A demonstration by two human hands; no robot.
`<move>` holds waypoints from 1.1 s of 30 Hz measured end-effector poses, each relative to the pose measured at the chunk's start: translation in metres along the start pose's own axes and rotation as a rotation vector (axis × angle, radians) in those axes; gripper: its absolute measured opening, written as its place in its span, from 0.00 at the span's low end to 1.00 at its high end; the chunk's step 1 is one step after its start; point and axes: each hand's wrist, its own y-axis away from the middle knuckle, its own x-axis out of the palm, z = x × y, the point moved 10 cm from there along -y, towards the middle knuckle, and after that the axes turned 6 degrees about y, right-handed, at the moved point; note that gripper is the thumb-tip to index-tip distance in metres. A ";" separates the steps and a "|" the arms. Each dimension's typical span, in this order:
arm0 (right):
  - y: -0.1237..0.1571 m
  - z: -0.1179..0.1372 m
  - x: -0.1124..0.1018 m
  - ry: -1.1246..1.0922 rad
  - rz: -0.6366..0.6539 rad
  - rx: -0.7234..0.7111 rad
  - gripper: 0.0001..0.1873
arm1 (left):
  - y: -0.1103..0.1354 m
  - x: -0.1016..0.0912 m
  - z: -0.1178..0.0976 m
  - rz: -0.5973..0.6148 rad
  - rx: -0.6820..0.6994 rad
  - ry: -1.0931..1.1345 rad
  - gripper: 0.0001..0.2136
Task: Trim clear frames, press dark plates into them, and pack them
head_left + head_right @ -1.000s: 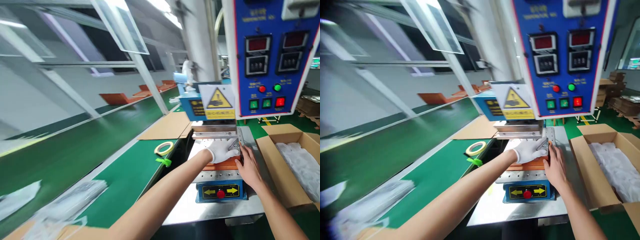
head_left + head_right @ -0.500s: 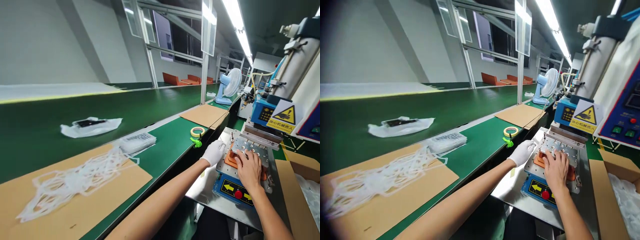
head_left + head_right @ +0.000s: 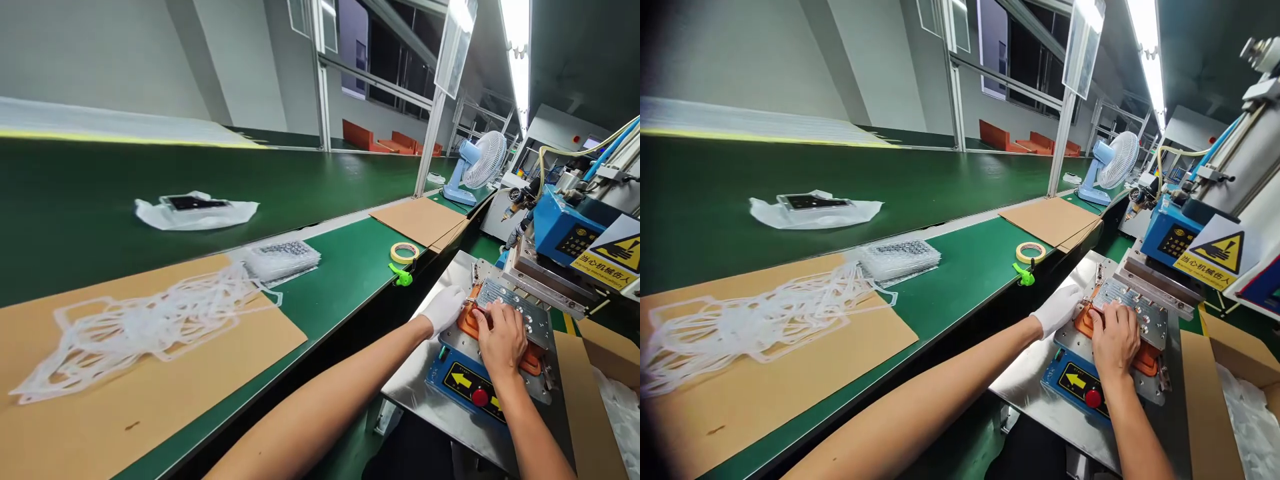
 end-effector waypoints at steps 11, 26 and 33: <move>0.001 -0.004 0.004 -0.047 0.021 0.048 0.20 | 0.017 0.007 0.007 -0.121 -0.156 0.473 0.11; 0.002 -0.002 -0.003 -0.028 -0.126 0.008 0.18 | 0.003 -0.012 -0.022 -0.265 0.033 0.159 0.03; 0.004 -0.001 -0.003 -0.036 -0.124 -0.001 0.18 | 0.033 0.003 -0.033 -0.194 0.097 -0.065 0.15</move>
